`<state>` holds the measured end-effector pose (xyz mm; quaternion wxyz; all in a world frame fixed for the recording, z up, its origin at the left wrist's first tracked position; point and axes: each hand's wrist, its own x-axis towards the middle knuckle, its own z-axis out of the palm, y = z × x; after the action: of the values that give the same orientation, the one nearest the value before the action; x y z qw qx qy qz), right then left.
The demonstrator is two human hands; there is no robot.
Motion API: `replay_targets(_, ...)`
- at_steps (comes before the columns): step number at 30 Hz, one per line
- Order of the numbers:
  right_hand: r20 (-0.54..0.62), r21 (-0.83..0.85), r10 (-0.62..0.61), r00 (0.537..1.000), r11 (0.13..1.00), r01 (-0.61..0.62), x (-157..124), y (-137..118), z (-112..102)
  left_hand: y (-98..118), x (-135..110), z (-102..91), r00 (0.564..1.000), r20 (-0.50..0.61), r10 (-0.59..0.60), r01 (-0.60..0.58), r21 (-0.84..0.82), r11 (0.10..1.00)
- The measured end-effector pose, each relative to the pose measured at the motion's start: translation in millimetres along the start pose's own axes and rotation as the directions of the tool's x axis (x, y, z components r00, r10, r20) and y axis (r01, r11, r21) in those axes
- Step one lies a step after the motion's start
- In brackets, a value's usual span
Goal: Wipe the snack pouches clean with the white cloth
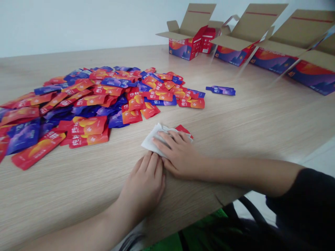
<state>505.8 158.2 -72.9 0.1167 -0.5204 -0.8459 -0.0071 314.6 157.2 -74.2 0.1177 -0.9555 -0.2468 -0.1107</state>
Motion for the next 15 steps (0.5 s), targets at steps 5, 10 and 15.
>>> replay_targets(5,0.006,-0.019,0.181,0.983,0.983,-0.181,6,17,-4,0,-1,0.4,1.0,0.015,0.001,-0.001,0.005,1.0)
replay_targets(10,0.013,-0.047,0.154,0.988,0.987,-0.154,4,9,-3,0,-3,0.5,0.999,-0.035,0.0,0.001,0.01,1.0)
replay_targets(15,0.047,-0.015,0.065,0.997,0.998,-0.064,2,5,-4,-1,-3,0.8,0.999,-0.017,0.03,-0.029,0.063,0.998)
